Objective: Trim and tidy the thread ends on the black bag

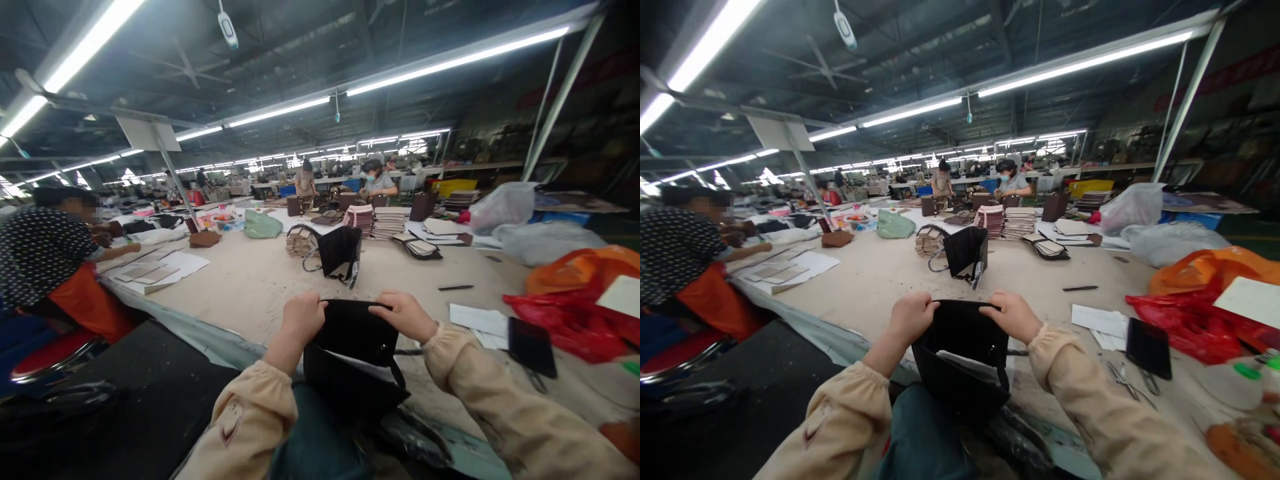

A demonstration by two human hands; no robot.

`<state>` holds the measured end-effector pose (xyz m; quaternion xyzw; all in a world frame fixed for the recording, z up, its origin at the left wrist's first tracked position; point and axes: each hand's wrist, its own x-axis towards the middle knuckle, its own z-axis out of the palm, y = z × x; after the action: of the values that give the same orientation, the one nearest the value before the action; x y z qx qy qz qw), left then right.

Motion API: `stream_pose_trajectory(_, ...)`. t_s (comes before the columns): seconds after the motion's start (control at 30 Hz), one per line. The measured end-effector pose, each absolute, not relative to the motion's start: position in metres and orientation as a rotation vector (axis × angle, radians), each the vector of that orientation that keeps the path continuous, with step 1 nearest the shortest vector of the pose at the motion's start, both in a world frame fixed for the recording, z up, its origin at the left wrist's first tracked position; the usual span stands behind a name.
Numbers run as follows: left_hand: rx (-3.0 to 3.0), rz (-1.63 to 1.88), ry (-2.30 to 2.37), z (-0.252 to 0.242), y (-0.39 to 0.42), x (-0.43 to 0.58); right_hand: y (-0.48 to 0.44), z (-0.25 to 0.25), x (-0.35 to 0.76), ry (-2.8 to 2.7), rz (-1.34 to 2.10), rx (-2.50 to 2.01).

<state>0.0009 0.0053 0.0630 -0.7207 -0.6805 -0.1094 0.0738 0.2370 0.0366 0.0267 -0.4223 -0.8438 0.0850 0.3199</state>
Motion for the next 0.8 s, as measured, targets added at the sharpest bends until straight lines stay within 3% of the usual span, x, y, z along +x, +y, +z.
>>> stream_pose_trajectory(0.27, -2.398, -0.396, -1.801, 0.047, -0.047, 0.046, -0.048, 0.025, 0.293, -2.170, 0.339, -1.257)
stream_pose_trajectory(0.8, -2.457, -0.555, -1.746, 0.040, -0.020, 0.063, -0.024, 0.009, 0.305, -2.046, 0.324, -1.369)
